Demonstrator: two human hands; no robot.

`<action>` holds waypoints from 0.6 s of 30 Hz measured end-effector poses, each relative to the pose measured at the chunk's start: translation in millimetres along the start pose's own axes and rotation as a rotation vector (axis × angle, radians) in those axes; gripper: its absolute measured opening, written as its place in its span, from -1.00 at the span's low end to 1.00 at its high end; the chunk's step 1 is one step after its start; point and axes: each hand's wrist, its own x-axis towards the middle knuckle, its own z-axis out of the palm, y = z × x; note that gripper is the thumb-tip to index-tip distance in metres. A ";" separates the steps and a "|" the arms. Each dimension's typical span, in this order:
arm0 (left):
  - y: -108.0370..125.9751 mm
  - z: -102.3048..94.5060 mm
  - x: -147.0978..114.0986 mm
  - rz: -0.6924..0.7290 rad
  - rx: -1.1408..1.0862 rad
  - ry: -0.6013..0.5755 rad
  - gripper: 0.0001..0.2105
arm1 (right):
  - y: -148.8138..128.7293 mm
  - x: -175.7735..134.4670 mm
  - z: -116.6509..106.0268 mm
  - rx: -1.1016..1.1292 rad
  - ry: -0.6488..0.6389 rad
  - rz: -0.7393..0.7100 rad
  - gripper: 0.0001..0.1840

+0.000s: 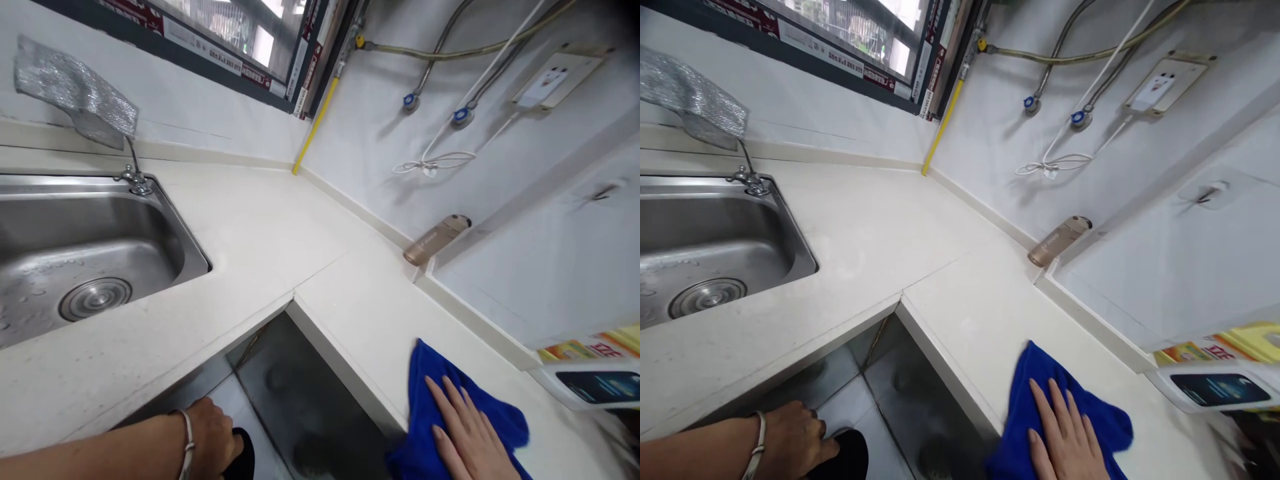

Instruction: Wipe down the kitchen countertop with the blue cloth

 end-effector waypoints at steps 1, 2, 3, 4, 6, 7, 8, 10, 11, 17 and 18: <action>-1.0 3.5 0.8 -0.009 -0.004 0.026 -0.67 | -13.6 14.7 -2.0 0.007 0.012 -0.017 -0.27; -1.6 5.3 1.0 -0.021 -0.015 0.034 -0.66 | -26.4 29.3 -3.8 0.015 0.023 -0.036 -0.28; -1.8 5.2 1.0 -0.037 -0.027 0.019 -0.64 | -38.2 43.5 -5.3 0.024 0.029 -0.057 -0.30; -1.8 3.5 1.0 -0.042 -0.043 -0.018 -0.63 | -48.8 57.3 -6.5 0.033 0.030 -0.080 -0.32; -1.2 -2.5 1.6 -0.055 -0.062 -0.088 -0.61 | -66.5 83.6 -7.8 0.048 0.025 -0.130 -0.36; -0.8 -5.6 2.5 -0.060 -0.066 -0.129 -0.60 | -73.8 96.0 -7.7 0.052 0.026 -0.153 -0.37; -0.5 -7.8 3.9 -0.057 -0.069 -0.151 -0.59 | -80.3 107.7 -7.1 0.055 0.029 -0.172 -0.38; -0.2 -9.0 7.5 -0.069 -0.077 -0.172 -0.58 | -92.1 129.4 -4.9 0.055 0.036 -0.195 -0.39; -0.1 -7.9 9.4 -0.071 -0.082 -0.185 -0.57 | -97.9 139.4 -3.5 0.052 0.035 -0.198 -0.39; 5.0 -1.2 15.6 -0.066 -0.129 -0.167 -0.60 | -139.3 194.3 3.1 0.017 -0.001 -0.179 -0.35; 7.2 -1.7 16.0 -0.100 -0.135 -0.142 -0.62 | -147.2 203.4 3.6 0.012 -0.008 -0.175 -0.35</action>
